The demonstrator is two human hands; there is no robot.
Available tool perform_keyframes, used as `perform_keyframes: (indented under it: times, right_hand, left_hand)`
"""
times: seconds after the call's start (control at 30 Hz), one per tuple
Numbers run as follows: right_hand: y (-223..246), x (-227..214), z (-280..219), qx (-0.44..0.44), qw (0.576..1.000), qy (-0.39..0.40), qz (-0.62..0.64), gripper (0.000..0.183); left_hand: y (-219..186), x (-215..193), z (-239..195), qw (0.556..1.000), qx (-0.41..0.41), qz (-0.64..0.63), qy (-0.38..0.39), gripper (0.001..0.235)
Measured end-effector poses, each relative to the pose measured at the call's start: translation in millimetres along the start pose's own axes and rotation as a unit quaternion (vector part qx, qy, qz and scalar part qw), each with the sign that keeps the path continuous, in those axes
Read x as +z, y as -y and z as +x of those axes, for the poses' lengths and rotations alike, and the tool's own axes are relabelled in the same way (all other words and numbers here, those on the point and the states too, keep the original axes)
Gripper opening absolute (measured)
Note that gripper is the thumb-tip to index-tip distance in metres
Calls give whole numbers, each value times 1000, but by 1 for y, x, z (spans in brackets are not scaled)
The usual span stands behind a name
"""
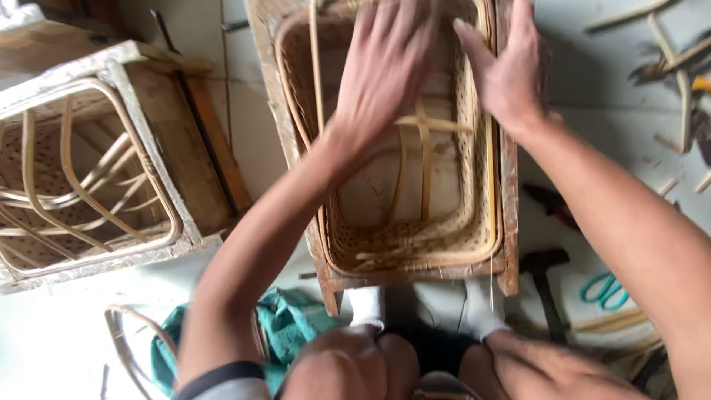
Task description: The person sits on the floor and assembles a rectangular bamboo basket using a wooden mold. They apply glue to the rim, insert and bend bamboo strips, trim excess with scissors, and secure the edges with a knife.
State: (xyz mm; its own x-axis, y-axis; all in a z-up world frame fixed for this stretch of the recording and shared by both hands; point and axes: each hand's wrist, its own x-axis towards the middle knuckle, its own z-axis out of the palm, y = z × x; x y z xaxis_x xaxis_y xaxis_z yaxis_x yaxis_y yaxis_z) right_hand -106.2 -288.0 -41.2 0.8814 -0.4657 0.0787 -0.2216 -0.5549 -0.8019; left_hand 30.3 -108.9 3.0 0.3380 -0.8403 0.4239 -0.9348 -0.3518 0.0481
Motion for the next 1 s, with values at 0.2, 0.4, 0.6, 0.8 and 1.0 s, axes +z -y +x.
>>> perform_keyframes:
  times: [0.2,0.4,0.6,0.8,1.0]
  right_hand:
    - [41,-15,-22,25,997,61,47,71]
    - [115,-68,-126,-94,979,65,-169,100]
    - [166,-16,-162,-145,919,365,-29,99]
    - [173,23,-157,130,825,549,-8,116]
    - [180,45,-168,43,879,470,73,54]
  left_hand:
    - [-70,-100,-170,874,73,-148,458,33]
    - [-62,-106,-190,883,57,-225,409,33]
    - [-59,-112,-185,885,21,-297,358,34]
    - [-1,-125,-142,940,-132,-304,84,46]
    - [16,-47,-84,936,-328,17,125,88]
